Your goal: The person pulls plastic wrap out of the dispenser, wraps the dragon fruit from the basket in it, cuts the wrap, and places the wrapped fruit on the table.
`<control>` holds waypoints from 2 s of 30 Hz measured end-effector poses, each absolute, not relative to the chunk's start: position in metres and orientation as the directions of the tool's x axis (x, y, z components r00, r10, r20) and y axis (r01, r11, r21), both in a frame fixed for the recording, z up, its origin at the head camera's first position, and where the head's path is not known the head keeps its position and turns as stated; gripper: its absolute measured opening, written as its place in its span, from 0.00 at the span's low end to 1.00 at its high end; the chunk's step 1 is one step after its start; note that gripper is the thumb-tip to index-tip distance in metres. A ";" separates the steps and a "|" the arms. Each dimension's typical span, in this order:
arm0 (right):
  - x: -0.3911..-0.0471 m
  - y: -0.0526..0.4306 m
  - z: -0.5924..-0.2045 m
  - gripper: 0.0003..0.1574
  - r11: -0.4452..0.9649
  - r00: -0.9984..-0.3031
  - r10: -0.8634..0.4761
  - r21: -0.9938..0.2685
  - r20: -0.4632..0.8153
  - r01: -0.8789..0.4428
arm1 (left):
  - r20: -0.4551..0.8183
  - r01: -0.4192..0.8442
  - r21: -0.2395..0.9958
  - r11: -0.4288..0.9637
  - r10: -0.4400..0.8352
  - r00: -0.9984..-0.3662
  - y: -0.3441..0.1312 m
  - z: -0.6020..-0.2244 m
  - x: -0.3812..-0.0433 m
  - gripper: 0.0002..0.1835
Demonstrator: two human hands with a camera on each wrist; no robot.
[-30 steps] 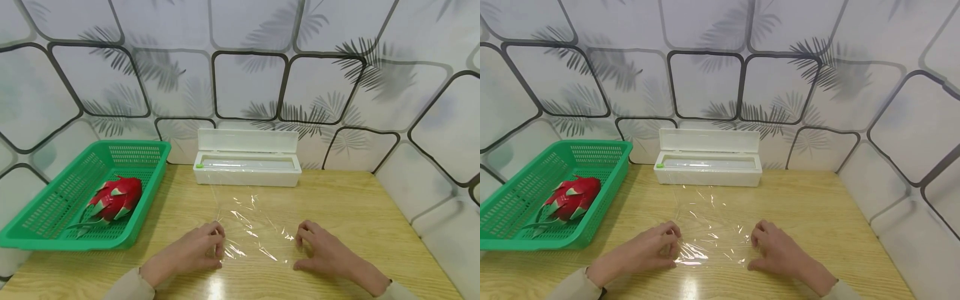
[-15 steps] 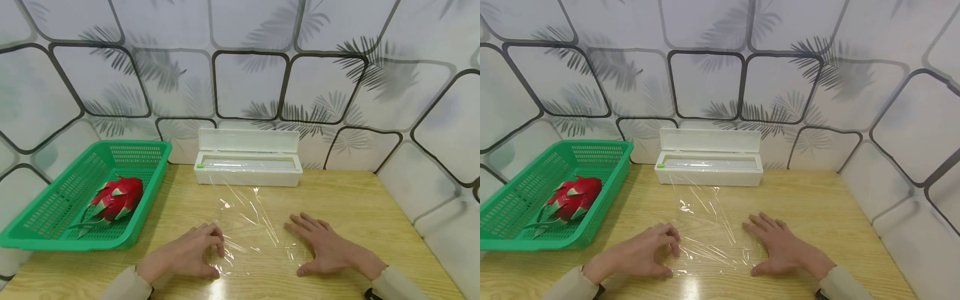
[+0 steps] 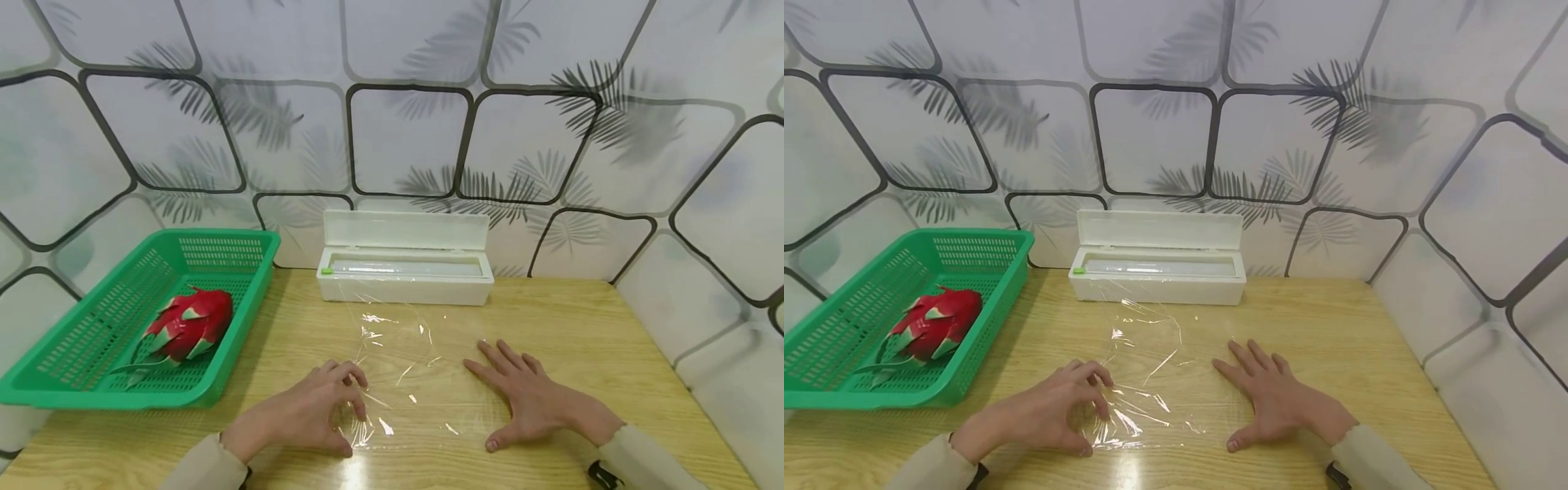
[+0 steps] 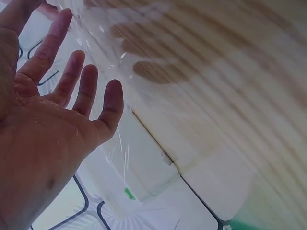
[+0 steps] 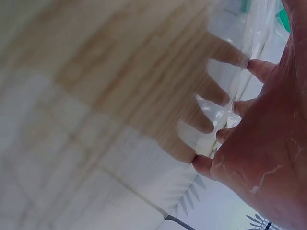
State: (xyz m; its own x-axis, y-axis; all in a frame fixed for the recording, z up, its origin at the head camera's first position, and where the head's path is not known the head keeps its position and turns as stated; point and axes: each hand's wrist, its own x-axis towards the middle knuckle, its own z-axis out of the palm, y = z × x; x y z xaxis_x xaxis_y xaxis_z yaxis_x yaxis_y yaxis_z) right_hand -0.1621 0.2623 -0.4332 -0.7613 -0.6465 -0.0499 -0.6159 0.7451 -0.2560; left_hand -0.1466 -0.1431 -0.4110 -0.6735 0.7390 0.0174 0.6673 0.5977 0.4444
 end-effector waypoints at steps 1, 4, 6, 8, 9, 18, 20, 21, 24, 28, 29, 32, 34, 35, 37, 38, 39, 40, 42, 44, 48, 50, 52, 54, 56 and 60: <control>-0.163 0.263 -0.433 0.74 0.744 -0.760 -0.648 -0.259 -0.054 -0.616 | 0.012 0.661 0.456 0.596 0.738 -0.674 -0.144 -0.411 -0.147 0.20; -0.165 0.263 -0.434 0.75 0.744 -0.759 -0.648 -0.271 -0.068 -0.611 | -0.005 0.629 0.497 0.598 0.727 -0.686 -0.147 -0.409 -0.147 0.19; -0.166 0.264 -0.433 0.74 0.745 -0.761 -0.645 -0.282 -0.074 -0.604 | 0.000 0.618 0.507 0.601 0.717 -0.697 -0.149 -0.406 -0.147 0.18; -0.167 0.264 -0.433 0.74 0.745 -0.761 -0.645 -0.284 -0.072 -0.604 | 0.012 0.615 0.501 0.609 0.706 -0.708 -0.151 -0.402 -0.147 0.15; -0.167 0.263 -0.432 0.74 0.745 -0.762 -0.644 -0.288 -0.075 -0.601 | 0.023 0.620 0.487 0.615 0.700 -0.713 -0.152 -0.400 -0.148 0.15; -0.168 0.262 -0.431 0.73 0.749 -0.765 -0.638 -0.300 -0.088 -0.591 | 0.152 0.753 0.183 0.631 0.739 -0.656 -0.156 -0.380 -0.151 0.15; -0.168 0.262 -0.432 0.73 0.752 -0.766 -0.636 -0.298 -0.091 -0.588 | 0.168 0.781 0.121 0.612 0.763 -0.624 -0.156 -0.376 -0.152 0.16; -0.168 0.262 -0.432 0.73 0.752 -0.767 -0.635 -0.302 -0.094 -0.585 | 0.174 0.792 0.098 0.602 0.774 -0.609 -0.157 -0.374 -0.153 0.17; -0.168 0.262 -0.432 0.72 0.753 -0.768 -0.633 -0.311 -0.099 -0.580 | 0.191 0.818 0.041 0.574 0.799 -0.570 -0.158 -0.368 -0.157 0.19; -0.167 0.262 -0.432 0.72 0.746 -0.765 -0.637 -0.325 -0.093 -0.581 | 0.207 0.830 0.002 0.558 0.812 -0.546 -0.160 -0.360 -0.162 0.20; -0.167 0.262 -0.432 0.72 0.745 -0.765 -0.637 -0.326 -0.093 -0.582 | 0.214 0.832 -0.008 0.554 0.814 -0.540 -0.161 -0.358 -0.164 0.21; -0.166 0.261 -0.433 0.72 0.748 -0.766 -0.636 -0.320 -0.096 -0.581 | 0.239 0.838 -0.063 0.542 0.823 -0.515 -0.163 -0.353 -0.168 0.23; -0.166 0.261 -0.433 0.72 0.753 -0.769 -0.631 -0.324 -0.103 -0.573 | 0.259 0.841 -0.105 0.531 0.831 -0.492 -0.165 -0.349 -0.170 0.24; -0.165 0.261 -0.433 0.72 0.753 -0.769 -0.631 -0.320 -0.102 -0.575 | 0.265 0.840 -0.121 0.529 0.833 -0.486 -0.165 -0.348 -0.171 0.24; -0.165 0.260 -0.432 0.72 0.751 -0.768 -0.633 -0.321 -0.099 -0.577 | 0.275 0.837 -0.144 0.527 0.834 -0.478 -0.167 -0.343 -0.173 0.24; -0.164 0.260 -0.431 0.72 0.749 -0.767 -0.635 -0.324 -0.098 -0.578 | 0.277 0.836 -0.152 0.527 0.835 -0.476 -0.168 -0.341 -0.174 0.25; -0.164 0.260 -0.431 0.72 0.748 -0.766 -0.636 -0.325 -0.098 -0.579 | 0.280 0.834 -0.159 0.528 0.835 -0.475 -0.169 -0.340 -0.174 0.25; -0.163 0.260 -0.430 0.72 0.747 -0.764 -0.638 -0.322 -0.098 -0.582 | 0.283 0.832 -0.166 0.529 0.834 -0.474 -0.170 -0.338 -0.175 0.25; -0.162 0.260 -0.429 0.72 0.746 -0.762 -0.640 -0.321 -0.100 -0.584 | 0.291 0.828 -0.186 0.529 0.835 -0.467 -0.173 -0.334 -0.177 0.25; -0.162 0.260 -0.428 0.72 0.746 -0.761 -0.640 -0.320 -0.104 -0.584 | 0.298 0.823 -0.205 0.530 0.835 -0.463 -0.175 -0.330 -0.177 0.25; -0.163 0.259 -0.428 0.72 0.746 -0.761 -0.640 -0.321 -0.105 -0.583 | 0.302 0.812 -0.230 0.536 0.833 -0.464 -0.179 -0.323 -0.179 0.25; -0.163 0.259 -0.429 0.71 0.745 -0.760 -0.641 -0.325 -0.105 -0.583 | 0.297 0.811 -0.236 0.535 0.834 -0.464 -0.180 -0.321 -0.179 0.25; -0.163 0.258 -0.429 0.72 0.743 -0.758 -0.643 -0.328 -0.107 -0.584 | 0.288 0.811 -0.245 0.531 0.839 -0.462 -0.182 -0.320 -0.179 0.24; -0.163 0.258 -0.430 0.72 0.741 -0.756 -0.646 -0.328 -0.106 -0.587 | 0.278 0.811 -0.258 0.525 0.844 -0.458 -0.184 -0.318 -0.180 0.25; -0.163 0.257 -0.430 0.72 0.741 -0.756 -0.646 -0.327 -0.109 -0.586 | 0.267 0.805 -0.277 0.524 0.847 -0.459 -0.186 -0.315 -0.181 0.25; -0.163 0.257 -0.429 0.72 0.744 -0.757 -0.643 -0.328 -0.115 -0.582 | 0.260 0.784 -0.320 0.532 0.845 -0.468 -0.192 -0.310 -0.185 0.25</control>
State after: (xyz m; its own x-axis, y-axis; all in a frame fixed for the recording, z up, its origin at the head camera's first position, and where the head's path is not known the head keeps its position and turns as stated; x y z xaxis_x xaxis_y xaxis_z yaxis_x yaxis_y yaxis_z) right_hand -0.1632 0.2571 -0.4291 -0.7574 -0.6427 -0.1154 -0.5817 0.7444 -0.3280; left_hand -0.1853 -0.1917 -0.3103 -0.4677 0.8448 0.2599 0.7836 0.5324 -0.3203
